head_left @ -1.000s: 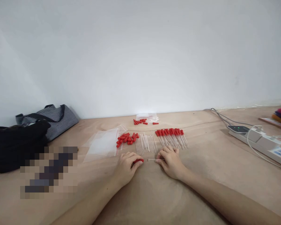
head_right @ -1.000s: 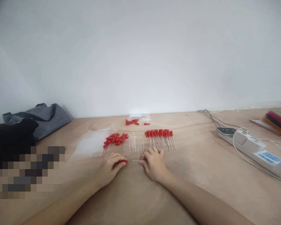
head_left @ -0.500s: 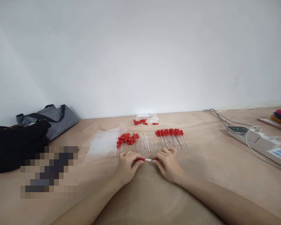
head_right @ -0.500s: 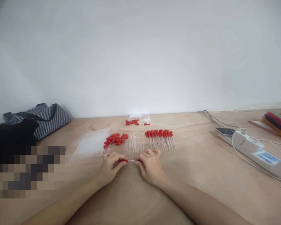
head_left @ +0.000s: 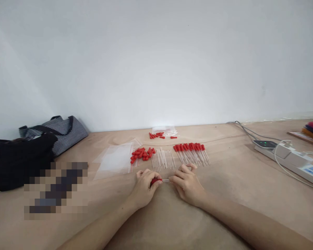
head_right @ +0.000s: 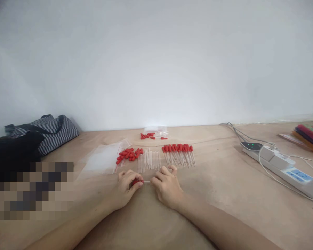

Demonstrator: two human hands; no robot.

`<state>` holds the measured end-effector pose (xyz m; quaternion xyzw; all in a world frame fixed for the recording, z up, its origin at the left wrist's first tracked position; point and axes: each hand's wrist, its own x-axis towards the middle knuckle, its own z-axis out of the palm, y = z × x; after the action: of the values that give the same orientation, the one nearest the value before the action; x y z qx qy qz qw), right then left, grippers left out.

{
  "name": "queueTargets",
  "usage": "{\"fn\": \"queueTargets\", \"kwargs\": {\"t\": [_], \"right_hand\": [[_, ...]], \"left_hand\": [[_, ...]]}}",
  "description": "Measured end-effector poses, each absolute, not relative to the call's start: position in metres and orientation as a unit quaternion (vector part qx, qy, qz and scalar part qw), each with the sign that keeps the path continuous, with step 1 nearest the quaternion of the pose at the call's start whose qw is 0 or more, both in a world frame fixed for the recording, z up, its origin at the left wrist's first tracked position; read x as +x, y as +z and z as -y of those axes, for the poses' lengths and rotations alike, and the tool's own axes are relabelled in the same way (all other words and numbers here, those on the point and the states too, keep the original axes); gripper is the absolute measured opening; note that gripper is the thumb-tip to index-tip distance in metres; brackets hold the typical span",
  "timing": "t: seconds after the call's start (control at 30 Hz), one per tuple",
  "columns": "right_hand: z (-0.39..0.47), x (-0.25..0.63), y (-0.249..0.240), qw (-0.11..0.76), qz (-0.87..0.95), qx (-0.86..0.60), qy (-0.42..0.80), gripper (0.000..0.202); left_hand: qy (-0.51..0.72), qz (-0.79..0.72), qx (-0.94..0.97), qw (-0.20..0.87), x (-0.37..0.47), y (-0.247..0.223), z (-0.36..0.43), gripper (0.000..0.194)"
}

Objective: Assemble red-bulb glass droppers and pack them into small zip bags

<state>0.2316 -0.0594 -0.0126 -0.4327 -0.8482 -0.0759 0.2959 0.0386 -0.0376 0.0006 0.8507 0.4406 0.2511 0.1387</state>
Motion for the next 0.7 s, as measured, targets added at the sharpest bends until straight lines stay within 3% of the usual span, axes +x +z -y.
{"fn": "queueTargets", "kwargs": {"t": [0.13,0.43,0.7], "right_hand": [[0.061,0.229,-0.011,0.295,0.848,-0.431,-0.094,0.022],[0.065,0.223,-0.001,0.322,0.817,-0.474,0.058,0.02],[0.064,0.219,0.003,0.307,0.823,-0.471,0.082,0.021]], "left_hand": [[0.254,-0.428,0.86,0.115,0.039,0.0,0.038,0.01],[0.292,-0.395,0.868,0.07,0.043,0.004,0.044,0.015],[0.28,-0.378,0.881,0.045,0.042,0.006,0.046,0.015]]}}
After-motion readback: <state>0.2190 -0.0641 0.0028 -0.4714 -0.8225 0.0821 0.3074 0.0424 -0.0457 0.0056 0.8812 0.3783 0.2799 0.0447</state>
